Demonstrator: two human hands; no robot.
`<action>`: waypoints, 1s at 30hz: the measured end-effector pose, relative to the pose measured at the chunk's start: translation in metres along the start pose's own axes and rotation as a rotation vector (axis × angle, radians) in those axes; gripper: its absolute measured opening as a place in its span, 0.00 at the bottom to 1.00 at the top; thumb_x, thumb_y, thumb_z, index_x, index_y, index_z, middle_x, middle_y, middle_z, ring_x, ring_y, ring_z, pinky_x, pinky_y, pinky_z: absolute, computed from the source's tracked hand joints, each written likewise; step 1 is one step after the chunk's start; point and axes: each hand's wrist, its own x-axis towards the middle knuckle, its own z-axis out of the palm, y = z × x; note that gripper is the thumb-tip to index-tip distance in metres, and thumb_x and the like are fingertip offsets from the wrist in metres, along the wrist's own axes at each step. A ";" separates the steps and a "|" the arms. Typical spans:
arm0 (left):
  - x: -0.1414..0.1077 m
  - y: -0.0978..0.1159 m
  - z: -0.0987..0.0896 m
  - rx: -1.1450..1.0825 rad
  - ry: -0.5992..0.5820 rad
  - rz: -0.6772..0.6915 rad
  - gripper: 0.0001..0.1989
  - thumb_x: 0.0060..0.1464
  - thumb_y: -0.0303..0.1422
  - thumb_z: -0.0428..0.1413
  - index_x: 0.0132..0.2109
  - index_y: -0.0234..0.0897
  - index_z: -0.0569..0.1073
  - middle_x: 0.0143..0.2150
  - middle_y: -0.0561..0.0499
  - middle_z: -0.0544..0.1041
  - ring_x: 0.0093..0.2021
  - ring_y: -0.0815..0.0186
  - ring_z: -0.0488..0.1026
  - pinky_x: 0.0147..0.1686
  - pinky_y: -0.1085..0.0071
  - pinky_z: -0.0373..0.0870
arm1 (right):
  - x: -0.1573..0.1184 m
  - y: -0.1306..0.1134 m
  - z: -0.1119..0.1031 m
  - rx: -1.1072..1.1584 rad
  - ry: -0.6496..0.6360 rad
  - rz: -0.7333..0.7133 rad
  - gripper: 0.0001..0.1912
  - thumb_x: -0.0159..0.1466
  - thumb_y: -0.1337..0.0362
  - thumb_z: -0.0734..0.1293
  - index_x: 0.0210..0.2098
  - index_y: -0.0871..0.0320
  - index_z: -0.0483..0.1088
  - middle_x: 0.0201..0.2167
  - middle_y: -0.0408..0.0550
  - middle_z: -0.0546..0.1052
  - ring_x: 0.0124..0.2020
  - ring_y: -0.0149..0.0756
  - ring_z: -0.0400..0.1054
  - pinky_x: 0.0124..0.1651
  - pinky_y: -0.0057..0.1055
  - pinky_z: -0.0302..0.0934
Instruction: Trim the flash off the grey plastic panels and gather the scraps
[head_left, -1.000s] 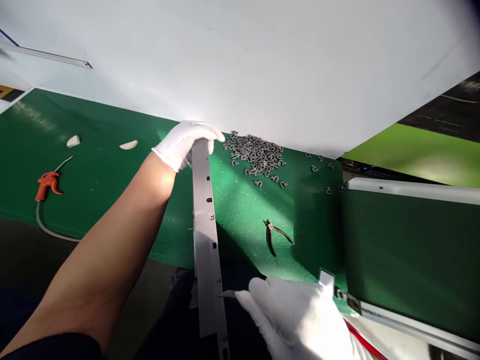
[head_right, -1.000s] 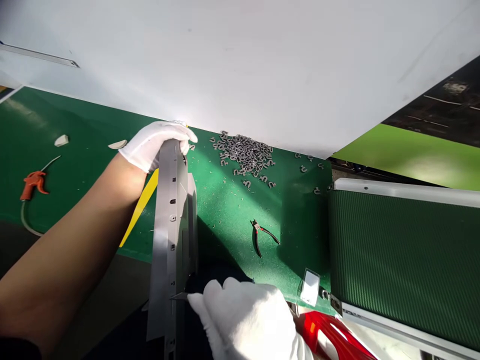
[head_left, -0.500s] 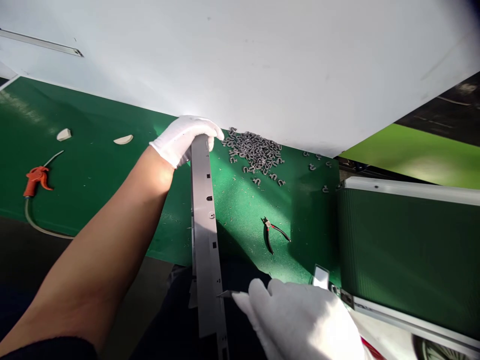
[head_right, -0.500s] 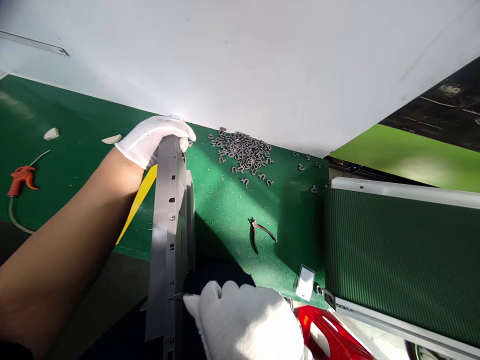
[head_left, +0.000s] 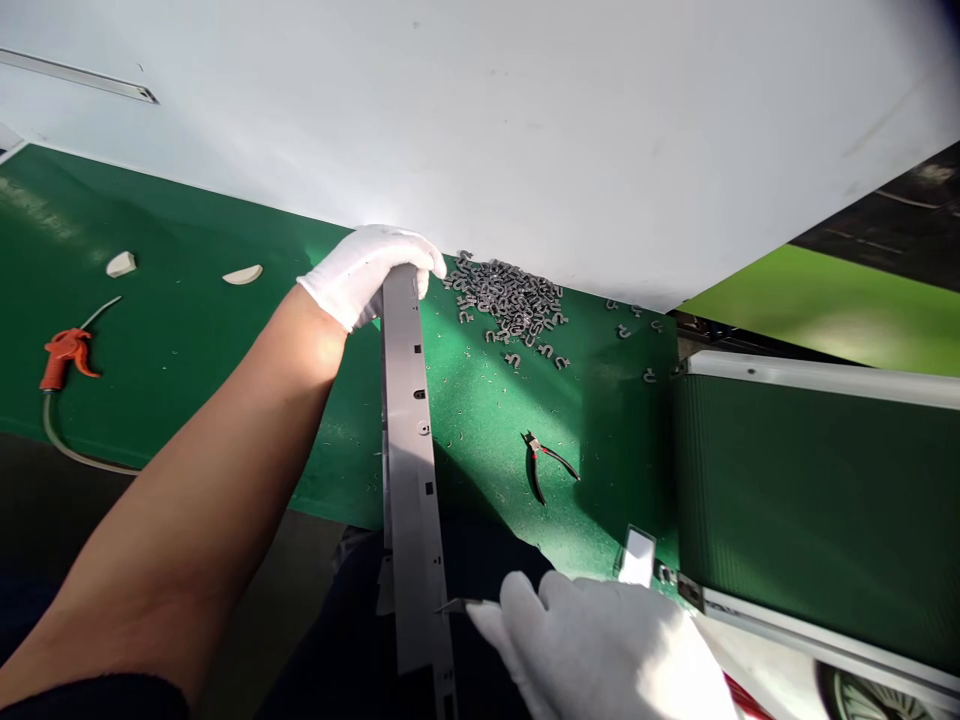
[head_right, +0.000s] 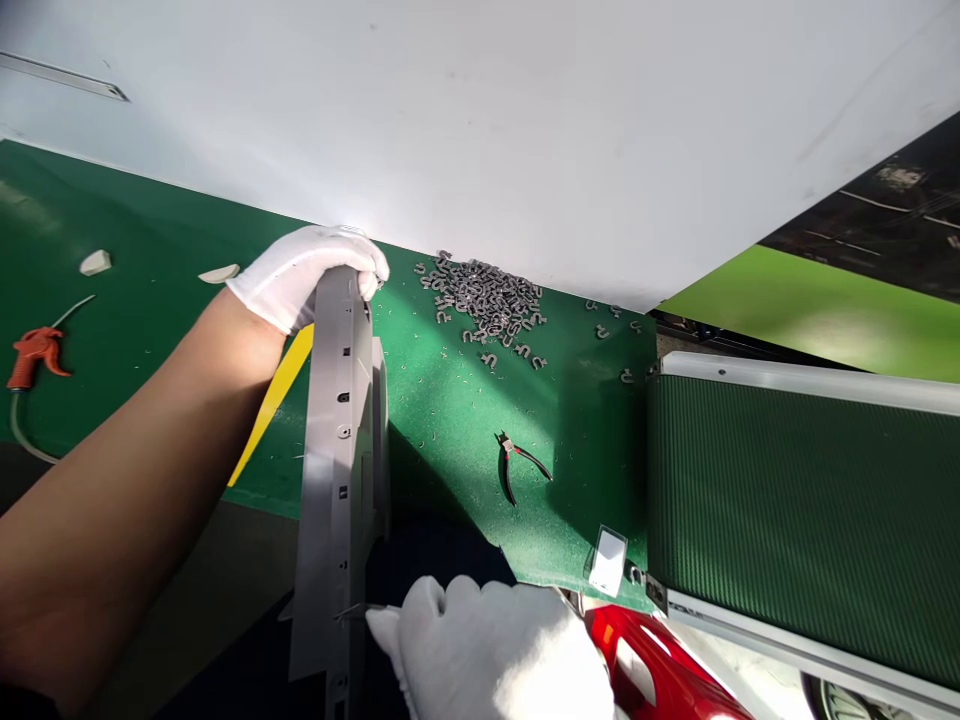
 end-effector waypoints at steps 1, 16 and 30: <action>0.000 0.000 0.000 0.005 0.002 0.003 0.06 0.50 0.25 0.57 0.29 0.34 0.78 0.27 0.49 0.73 0.29 0.65 0.72 0.33 0.68 0.65 | 0.000 0.000 0.001 0.006 0.012 -0.005 0.21 0.76 0.50 0.61 0.29 0.53 0.61 0.15 0.38 0.65 0.13 0.29 0.54 0.20 0.32 0.38; -0.003 0.007 0.002 -0.016 0.020 -0.060 0.05 0.48 0.22 0.57 0.28 0.31 0.77 0.27 0.48 0.74 0.29 0.66 0.71 0.29 0.69 0.63 | -0.007 0.000 0.009 -0.048 0.066 -0.050 0.24 0.76 0.49 0.60 0.26 0.51 0.61 0.13 0.40 0.65 0.11 0.34 0.57 0.20 0.38 0.31; 0.003 -0.003 -0.006 -0.024 0.020 0.026 0.08 0.46 0.27 0.60 0.21 0.36 0.78 0.27 0.47 0.77 0.29 0.65 0.72 0.32 0.68 0.68 | 0.040 -0.032 0.001 0.872 -0.132 0.629 0.19 0.61 0.53 0.75 0.25 0.51 0.62 0.17 0.33 0.64 0.15 0.27 0.56 0.14 0.23 0.45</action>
